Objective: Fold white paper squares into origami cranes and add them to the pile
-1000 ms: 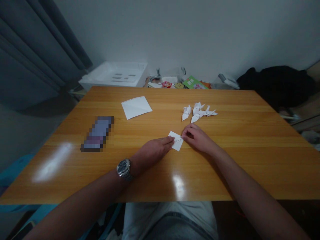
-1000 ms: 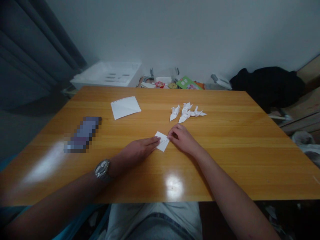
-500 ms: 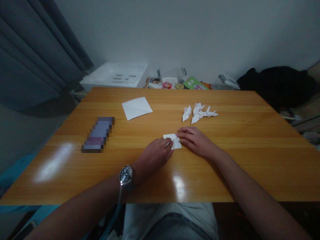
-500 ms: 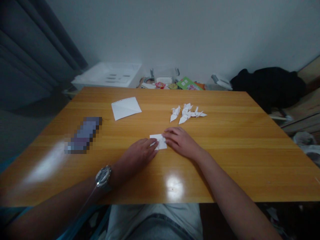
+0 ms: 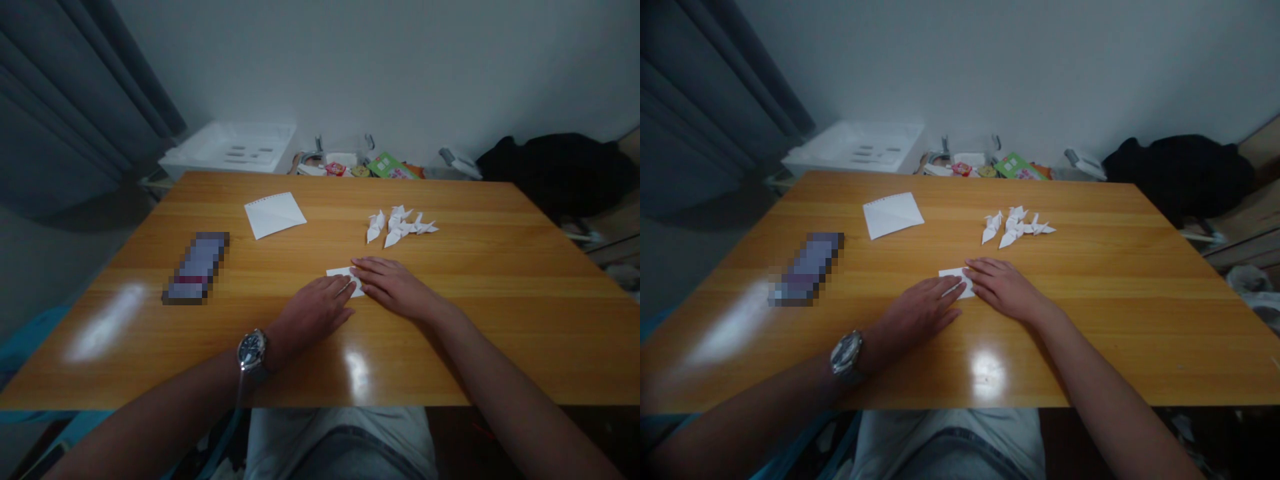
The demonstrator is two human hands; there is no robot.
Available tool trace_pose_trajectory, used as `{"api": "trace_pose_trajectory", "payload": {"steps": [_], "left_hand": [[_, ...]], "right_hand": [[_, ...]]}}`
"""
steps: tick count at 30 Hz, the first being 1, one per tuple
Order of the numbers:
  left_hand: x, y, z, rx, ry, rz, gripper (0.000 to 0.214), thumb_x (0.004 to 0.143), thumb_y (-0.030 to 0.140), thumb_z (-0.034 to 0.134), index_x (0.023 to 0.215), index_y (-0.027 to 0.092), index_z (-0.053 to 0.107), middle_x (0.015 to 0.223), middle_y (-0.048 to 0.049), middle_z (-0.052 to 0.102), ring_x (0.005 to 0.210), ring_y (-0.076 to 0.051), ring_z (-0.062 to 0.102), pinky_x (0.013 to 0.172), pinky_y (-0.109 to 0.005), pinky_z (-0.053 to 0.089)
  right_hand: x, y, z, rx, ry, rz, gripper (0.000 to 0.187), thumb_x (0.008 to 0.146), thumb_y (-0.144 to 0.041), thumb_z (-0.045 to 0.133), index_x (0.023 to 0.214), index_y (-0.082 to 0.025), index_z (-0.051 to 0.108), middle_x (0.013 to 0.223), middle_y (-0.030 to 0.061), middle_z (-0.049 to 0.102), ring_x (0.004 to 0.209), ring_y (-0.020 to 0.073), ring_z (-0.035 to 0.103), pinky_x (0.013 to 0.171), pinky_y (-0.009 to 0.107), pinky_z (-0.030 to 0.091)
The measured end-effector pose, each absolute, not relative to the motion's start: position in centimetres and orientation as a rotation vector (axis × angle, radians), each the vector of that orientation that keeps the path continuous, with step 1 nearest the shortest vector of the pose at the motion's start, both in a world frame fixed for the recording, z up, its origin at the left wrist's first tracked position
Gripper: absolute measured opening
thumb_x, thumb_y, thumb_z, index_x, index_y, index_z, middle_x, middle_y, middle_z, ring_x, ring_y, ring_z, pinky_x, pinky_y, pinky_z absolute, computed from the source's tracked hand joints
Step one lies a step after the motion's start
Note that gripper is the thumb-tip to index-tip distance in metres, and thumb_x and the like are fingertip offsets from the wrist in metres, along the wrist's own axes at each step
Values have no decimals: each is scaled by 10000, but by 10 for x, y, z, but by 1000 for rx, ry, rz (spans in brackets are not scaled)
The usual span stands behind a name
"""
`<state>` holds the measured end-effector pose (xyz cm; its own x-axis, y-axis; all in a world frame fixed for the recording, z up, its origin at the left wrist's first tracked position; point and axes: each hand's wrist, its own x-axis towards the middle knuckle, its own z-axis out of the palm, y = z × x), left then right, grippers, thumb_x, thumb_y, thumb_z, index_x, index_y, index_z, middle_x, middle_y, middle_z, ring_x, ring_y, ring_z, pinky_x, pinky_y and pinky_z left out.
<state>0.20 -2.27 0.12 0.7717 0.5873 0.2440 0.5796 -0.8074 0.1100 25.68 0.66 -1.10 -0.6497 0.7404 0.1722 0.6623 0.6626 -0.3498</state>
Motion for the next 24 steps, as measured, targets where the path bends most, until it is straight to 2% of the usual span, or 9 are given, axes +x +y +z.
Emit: {"api": "trace_pose_trajectory", "payload": {"steps": [9, 17, 24], "left_hand": [[3, -24, 0, 2911, 990, 329, 476, 1037, 398, 520, 1385, 74, 526, 1374, -172, 607, 1274, -288, 585, 1083, -411, 469], [3, -28, 6, 2859, 999, 331, 420, 1040, 392, 513, 1344, 103, 537, 1353, -170, 614, 1223, -273, 616, 1022, -397, 516], [3, -25, 1, 2840, 999, 340, 456, 1039, 395, 510, 1388, 102, 497, 1402, -174, 574, 1264, -282, 588, 1029, -400, 520]], "right_hand": [[254, 10, -14, -1174, -2529, 363, 433, 1078, -357, 387, 1466, -260, 553, 1529, 56, 542, 1396, 247, 518, 1161, 509, 425], [257, 12, -14, -1157, -2484, 384, 449, 1085, -348, 368, 1467, -199, 551, 1515, 97, 553, 1389, 227, 528, 1174, 474, 422], [257, 11, -13, -1134, -2549, 267, 398, 1068, -351, 422, 1383, -237, 636, 1505, 96, 562, 1349, 266, 552, 1120, 502, 462]]}}
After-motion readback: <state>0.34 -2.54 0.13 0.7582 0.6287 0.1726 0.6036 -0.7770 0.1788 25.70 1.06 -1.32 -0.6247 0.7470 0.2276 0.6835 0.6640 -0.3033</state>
